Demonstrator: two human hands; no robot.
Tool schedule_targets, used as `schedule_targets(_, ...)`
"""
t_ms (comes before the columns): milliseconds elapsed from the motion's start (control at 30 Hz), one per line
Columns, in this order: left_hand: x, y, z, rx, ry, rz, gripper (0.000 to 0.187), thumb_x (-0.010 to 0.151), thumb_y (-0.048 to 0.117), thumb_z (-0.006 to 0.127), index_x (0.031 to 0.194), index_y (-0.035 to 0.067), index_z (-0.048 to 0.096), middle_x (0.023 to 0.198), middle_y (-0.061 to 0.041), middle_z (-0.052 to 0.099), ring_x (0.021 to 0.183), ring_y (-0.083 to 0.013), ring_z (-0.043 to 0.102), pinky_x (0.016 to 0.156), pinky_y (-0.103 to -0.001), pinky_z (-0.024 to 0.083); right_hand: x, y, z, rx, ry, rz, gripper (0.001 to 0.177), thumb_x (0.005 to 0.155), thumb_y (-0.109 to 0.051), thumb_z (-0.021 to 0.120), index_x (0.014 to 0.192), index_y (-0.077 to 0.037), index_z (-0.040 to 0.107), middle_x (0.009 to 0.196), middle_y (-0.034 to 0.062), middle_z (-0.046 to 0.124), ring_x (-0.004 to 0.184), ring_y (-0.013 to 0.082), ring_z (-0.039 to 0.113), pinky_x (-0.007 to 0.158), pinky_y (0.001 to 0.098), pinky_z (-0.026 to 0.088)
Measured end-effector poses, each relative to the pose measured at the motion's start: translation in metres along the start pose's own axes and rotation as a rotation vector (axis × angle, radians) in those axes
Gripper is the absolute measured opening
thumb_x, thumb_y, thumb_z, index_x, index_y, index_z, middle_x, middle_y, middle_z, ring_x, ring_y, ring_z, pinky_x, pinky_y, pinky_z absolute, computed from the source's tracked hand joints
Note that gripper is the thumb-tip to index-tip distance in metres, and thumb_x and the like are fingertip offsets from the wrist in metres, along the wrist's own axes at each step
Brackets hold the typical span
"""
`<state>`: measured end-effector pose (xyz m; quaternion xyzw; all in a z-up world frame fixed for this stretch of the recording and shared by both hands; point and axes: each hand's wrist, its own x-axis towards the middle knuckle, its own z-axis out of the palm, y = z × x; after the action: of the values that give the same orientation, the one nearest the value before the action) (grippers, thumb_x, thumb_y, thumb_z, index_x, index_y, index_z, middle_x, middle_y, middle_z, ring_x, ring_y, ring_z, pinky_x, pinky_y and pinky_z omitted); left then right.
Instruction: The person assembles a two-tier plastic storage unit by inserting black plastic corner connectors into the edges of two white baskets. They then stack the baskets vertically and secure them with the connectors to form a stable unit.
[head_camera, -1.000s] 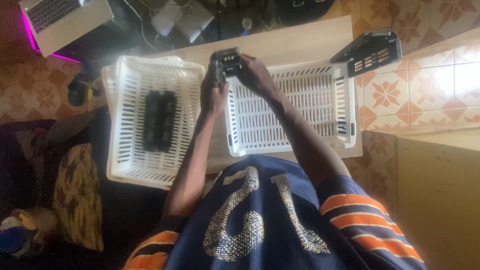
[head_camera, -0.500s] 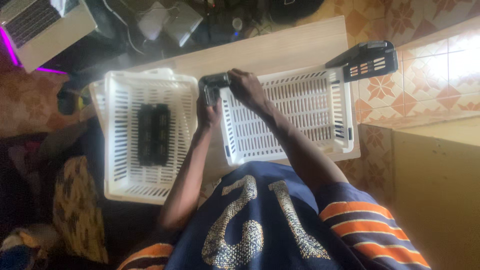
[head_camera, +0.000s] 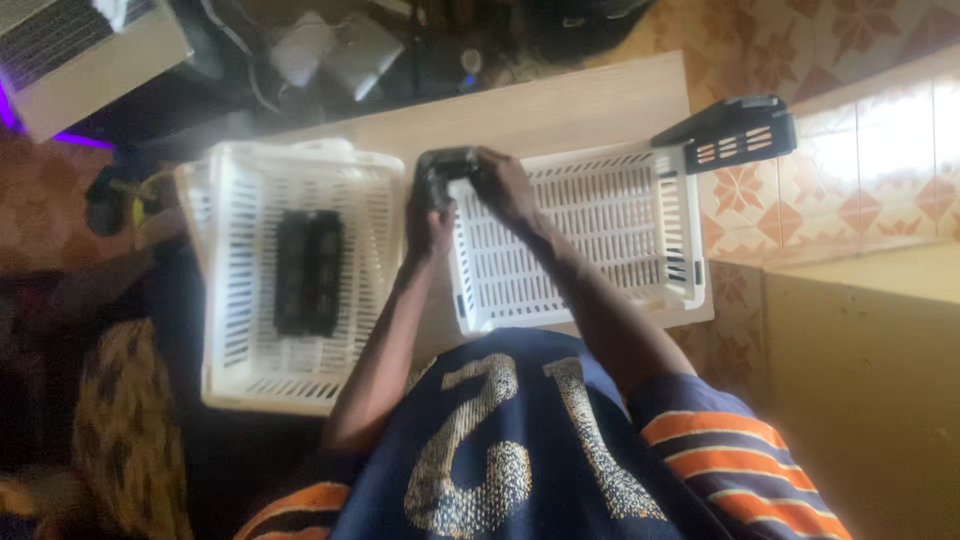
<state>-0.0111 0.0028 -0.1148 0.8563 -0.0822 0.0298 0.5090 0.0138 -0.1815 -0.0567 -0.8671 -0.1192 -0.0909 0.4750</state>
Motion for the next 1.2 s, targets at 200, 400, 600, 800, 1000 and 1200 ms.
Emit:
schedule_targets(200, -0.015, 0.042, -0.034, 0.085, 0.076, 0.272, 0.062, 0.089, 0.022, 0.081, 0.138, -0.002, 0.053, 0.133, -0.026, 0.061, 0.12, -0.042, 0.062, 0.1, -0.044, 0.05, -0.005, -0.003, 0.01, 0.015, 0.001, 0.144, 0.013, 0.097, -0.006, 0.063, 0.109, -0.004, 0.067, 0.093, 0.0207, 0.071, 0.081, 0.0359, 0.071, 0.071, 0.0456, 0.056)
schedule_targets(400, -0.084, 0.053, -0.1, 0.215, 0.301, 0.178, 0.032, 0.092, 0.015, 0.08, 0.122, 0.01, 0.067, 0.124, -0.013, 0.072, 0.117, -0.031, 0.069, 0.105, -0.039, 0.052, -0.03, -0.045, 0.031, -0.07, 0.31, 0.108, 0.037, 0.089, 0.001, 0.064, 0.126, -0.001, 0.058, 0.112, 0.0189, 0.067, 0.085, 0.0249, 0.073, 0.071, 0.0418, 0.058)
schedule_targets(600, -0.118, 0.028, -0.181, 0.68, 0.439, 0.052, 0.032, 0.074, 0.011, 0.084, 0.099, 0.007, 0.065, 0.096, -0.014, 0.064, 0.095, -0.0367, 0.062, 0.083, -0.05, 0.048, -0.083, -0.1, 0.044, 0.118, 0.358, 0.345, 0.032, 0.091, 0.002, 0.064, 0.122, -0.005, 0.062, 0.12, 0.0123, 0.063, 0.089, 0.0163, 0.07, 0.062, 0.0269, 0.064)
schedule_targets(800, -0.132, -0.001, -0.196, 0.796, 0.276, 0.123, 0.021, 0.082, 0.011, 0.077, 0.098, 0.008, 0.063, 0.097, -0.012, 0.064, 0.098, -0.0335, 0.063, 0.081, -0.047, 0.048, -0.112, -0.121, 0.048, 0.137, 0.309, 0.217, 0.021, 0.093, 0.004, 0.065, 0.112, -0.004, 0.069, 0.115, 0.0093, 0.069, 0.093, 0.0148, 0.072, 0.07, 0.0269, 0.065)
schedule_targets(1000, -0.137, -0.01, -0.177, 0.492, 0.273, -0.099, 0.009, 0.097, 0.015, 0.07, 0.099, 0.008, 0.066, 0.092, -0.008, 0.07, 0.083, -0.0226, 0.067, 0.077, -0.04, 0.053, -0.12, -0.134, 0.054, 0.395, 0.052, 0.393, 0.016, 0.098, -0.004, 0.068, 0.114, -0.005, 0.071, 0.111, 0.0095, 0.078, 0.089, 0.0156, 0.075, 0.068, 0.0281, 0.065)
schedule_targets(1200, -0.152, 0.025, -0.173, -0.736, 0.192, -0.319, 0.031, 0.097, 0.027, 0.076, 0.118, 0.006, 0.068, 0.106, -0.003, 0.069, 0.097, -0.0142, 0.063, 0.087, -0.03, 0.052, -0.112, -0.172, 0.067, 0.476, -0.226, 0.206, 0.043, 0.093, -0.009, 0.076, 0.132, -0.001, 0.061, 0.129, 0.0141, 0.068, 0.116, 0.0244, 0.067, 0.091, 0.0384, 0.063)
